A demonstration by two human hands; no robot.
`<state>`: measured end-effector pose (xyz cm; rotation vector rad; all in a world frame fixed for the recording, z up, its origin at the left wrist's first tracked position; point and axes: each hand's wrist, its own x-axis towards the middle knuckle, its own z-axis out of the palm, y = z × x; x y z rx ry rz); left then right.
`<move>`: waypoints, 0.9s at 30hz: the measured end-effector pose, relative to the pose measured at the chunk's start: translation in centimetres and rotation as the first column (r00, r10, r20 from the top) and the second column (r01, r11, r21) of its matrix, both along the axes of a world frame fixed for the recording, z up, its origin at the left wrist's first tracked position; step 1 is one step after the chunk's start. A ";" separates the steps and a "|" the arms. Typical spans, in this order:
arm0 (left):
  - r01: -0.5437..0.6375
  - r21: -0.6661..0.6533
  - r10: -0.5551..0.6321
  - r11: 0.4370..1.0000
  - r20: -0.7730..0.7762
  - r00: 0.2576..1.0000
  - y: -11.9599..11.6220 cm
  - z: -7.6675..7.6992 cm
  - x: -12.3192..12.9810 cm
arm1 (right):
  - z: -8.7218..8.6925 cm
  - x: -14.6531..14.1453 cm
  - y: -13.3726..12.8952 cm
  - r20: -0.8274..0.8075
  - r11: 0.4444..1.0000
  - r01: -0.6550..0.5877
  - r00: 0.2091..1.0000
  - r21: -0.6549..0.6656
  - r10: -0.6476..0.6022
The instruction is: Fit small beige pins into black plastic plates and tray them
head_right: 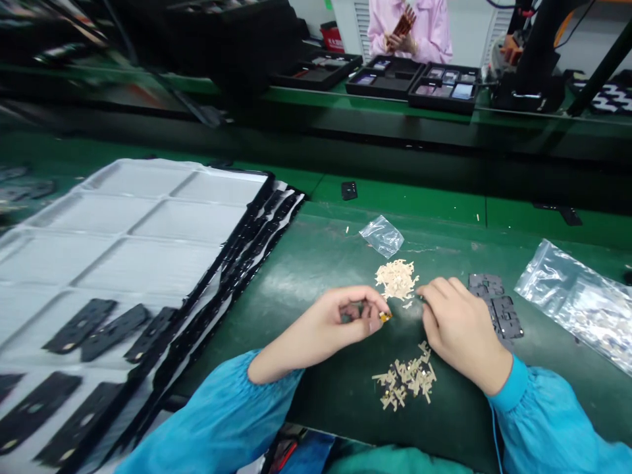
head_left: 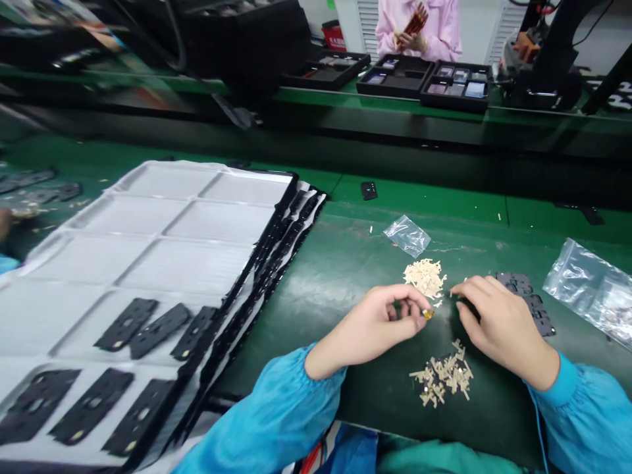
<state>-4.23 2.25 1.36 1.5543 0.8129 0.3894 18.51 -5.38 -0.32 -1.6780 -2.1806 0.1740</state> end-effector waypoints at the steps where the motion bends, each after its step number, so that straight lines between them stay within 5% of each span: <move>1: -0.042 -0.051 0.044 0.998 0.035 0.998 0.0 -0.4 0.1 | 0.4 -0.2 -0.2 -0.037 0.997 -0.056 0.998 0.061 0.058; 6: -0.032 -0.298 0.100 0.954 0.216 0.971 -0.1 -1.8 1.0 | 1.6 -1.6 -1.0 0.000 0.918 -0.214 0.974 0.334 0.227; 13: 0.102 -0.464 0.020 0.880 0.250 0.968 0.2 -1.2 2.0 | 1.4 -1.0 -1.8 -0.083 0.929 -0.166 0.975 0.330 0.204; 15: 0.110 -0.343 -0.042 0.933 0.201 0.979 0.5 -1.1 2.6 | 1.4 0.3 -2.1 -0.225 0.956 -0.052 0.967 0.289 0.120; 17: 0.105 -0.019 -0.103 0.994 0.084 0.991 0.8 -1.1 3.8 | 1.2 2.0 -2.4 -0.399 0.962 0.169 0.914 0.214 -0.072; 18: 0.125 0.180 -0.128 0.976 0.010 0.992 0.9 -1.1 4.6 | 1.1 3.0 -2.5 -0.483 0.943 0.290 0.857 0.161 -0.182; 21: 0.275 0.570 -0.178 0.774 -0.220 0.959 1.0 -1.6 7.3 | 0.4 5.4 -2.7 -0.671 0.855 0.519 0.633 -0.003 -0.386; 23: 0.365 0.620 -0.174 0.694 -0.348 0.921 1.1 -2.1 8.8 | -0.1 6.3 -2.7 -0.739 0.834 0.548 0.534 -0.066 -0.410; 27: 0.384 0.596 -0.151 0.705 -0.403 0.903 1.2 -2.6 9.6 | -0.8 6.6 -2.6 -0.798 0.835 0.533 0.441 -0.134 -0.410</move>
